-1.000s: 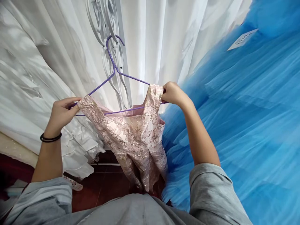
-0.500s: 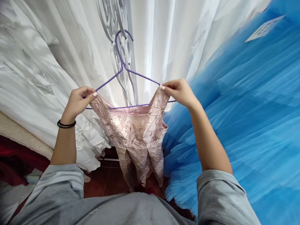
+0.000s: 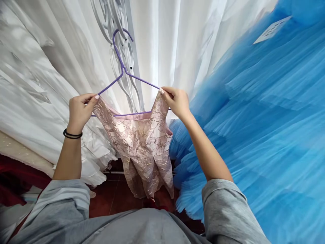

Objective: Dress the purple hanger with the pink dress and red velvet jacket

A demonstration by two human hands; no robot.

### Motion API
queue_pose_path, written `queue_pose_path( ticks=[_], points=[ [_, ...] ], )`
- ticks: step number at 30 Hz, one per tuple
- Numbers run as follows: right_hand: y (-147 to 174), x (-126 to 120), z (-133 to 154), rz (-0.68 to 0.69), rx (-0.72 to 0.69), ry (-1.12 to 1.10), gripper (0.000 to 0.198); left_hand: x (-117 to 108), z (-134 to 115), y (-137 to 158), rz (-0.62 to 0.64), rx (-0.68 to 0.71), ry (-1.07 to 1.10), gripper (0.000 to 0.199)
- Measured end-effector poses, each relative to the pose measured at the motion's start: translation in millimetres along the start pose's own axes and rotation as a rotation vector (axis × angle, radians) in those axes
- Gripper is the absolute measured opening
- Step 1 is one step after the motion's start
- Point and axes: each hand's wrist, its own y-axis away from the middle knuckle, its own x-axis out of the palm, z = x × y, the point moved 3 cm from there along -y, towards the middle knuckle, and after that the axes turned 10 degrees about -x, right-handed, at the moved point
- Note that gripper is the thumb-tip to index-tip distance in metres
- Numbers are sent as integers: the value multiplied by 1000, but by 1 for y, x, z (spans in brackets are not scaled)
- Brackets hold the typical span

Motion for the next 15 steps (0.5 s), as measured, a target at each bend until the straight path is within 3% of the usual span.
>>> queue_pose_path(
  ticks=[3,6,7,9,10,11,13,15],
  points=[
    [16,3,-3,-39,-25,138,44,-2,4,11,-50,57,-62,30],
    [80,28,-6,-64,109,155,49,2,35,50,-270,69,-48,47],
    [113,44,-2,2,164,70,42,7,52,72,-359,20,-27,54],
    [190,80,16,232,160,-148,23,26,96,132,-497,-311,28,57],
    [230,96,29,307,133,-216,17,43,118,167,-420,-534,13,58],
    [268,110,43,374,107,-289,16,64,136,205,-244,-737,-18,58],
    [330,129,64,433,145,-398,18,101,151,278,-68,-875,-5,53],
    [365,136,76,450,235,-451,9,134,147,339,175,-899,35,44]
  ],
)
